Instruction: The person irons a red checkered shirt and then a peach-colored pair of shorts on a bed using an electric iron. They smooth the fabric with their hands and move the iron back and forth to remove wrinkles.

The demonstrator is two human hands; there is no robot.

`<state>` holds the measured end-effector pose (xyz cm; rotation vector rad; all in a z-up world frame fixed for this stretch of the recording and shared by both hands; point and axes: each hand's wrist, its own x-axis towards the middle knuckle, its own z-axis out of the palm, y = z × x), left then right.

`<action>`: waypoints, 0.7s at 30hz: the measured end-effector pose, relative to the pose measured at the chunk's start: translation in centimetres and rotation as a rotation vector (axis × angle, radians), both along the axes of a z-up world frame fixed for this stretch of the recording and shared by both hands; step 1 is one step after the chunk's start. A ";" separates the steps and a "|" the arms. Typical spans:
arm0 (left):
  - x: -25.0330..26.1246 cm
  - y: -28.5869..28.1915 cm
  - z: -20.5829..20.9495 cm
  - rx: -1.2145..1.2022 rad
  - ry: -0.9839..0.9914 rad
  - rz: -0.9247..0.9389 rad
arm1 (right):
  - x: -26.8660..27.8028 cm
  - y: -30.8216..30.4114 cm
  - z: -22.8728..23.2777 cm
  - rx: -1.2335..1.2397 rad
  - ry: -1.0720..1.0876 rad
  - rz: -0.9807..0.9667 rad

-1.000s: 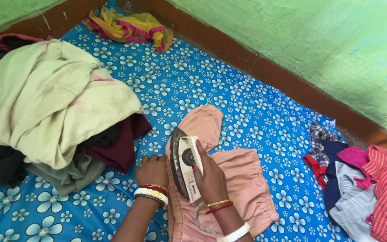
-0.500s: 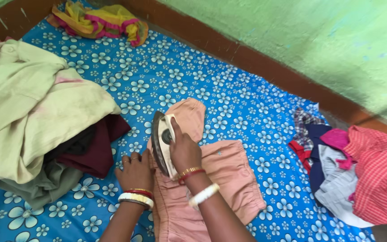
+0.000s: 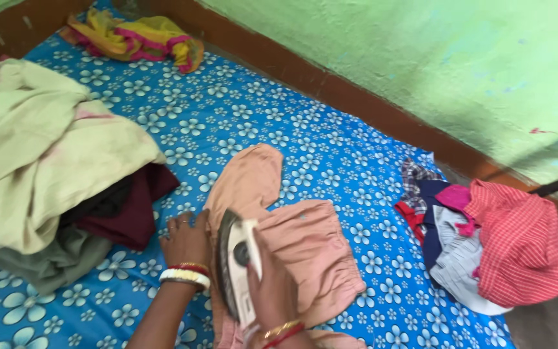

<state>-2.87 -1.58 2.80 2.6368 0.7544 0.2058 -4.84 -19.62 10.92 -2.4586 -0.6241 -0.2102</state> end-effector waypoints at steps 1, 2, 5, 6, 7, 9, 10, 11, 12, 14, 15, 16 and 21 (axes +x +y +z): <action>0.2 -0.2 0.2 0.038 -0.001 -0.061 | -0.8 -0.3 -0.2 -0.014 0.019 -0.006; 0.2 -0.3 0.1 0.076 0.004 -0.113 | -1.2 -0.5 -0.3 -0.028 0.043 -0.004; 0.2 -1.1 -0.9 0.121 0.061 -0.376 | -0.3 -0.9 -0.4 -0.130 0.079 -0.051; 0.1 -1.5 -1.3 0.123 0.086 -0.485 | 0.0 -1.0 -0.3 -0.195 0.110 -0.082; -0.2 -1.7 -1.6 0.098 0.123 -0.503 | 0.3 -1.1 -0.2 -0.261 0.142 -0.112; -0.2 -1.6 -1.5 0.050 0.184 -0.537 | 1.1 -1.6 0.1 -0.332 0.143 -0.149; -0.2 -1.6 -1.2 0.076 0.274 -0.548 | 1.4 -2.0 0.2 -0.337 0.122 -0.154; -0.5 -1.5 -0.8 0.102 0.364 -0.558 | 1.9 -2.4 0.2 -0.343 0.101 -0.158; -0.7 -1.4 -0.4 0.124 0.459 -0.568 | 2.2 -2.7 0.0 -0.367 0.105 -0.160; -0.6 -1.3 0.3 0.118 0.459 -0.549 | 2.9 -3.4 -0.2 -0.417 0.111 -0.164; -0.6 -1.3 0.5 0.114 0.459 -0.540 | 3.1 -3.9 -0.2 -0.417 0.099 -0.163; -0.4 -1.3 0.7 0.108 0.470 -0.537 | 3.4 -4.3 -0.1 -0.419 0.084 -0.162; -0.5 -1.2 1.0 0.100 0.476 -0.519 | 4.4 -6.7 -0.5 -0.426 0.108 -0.195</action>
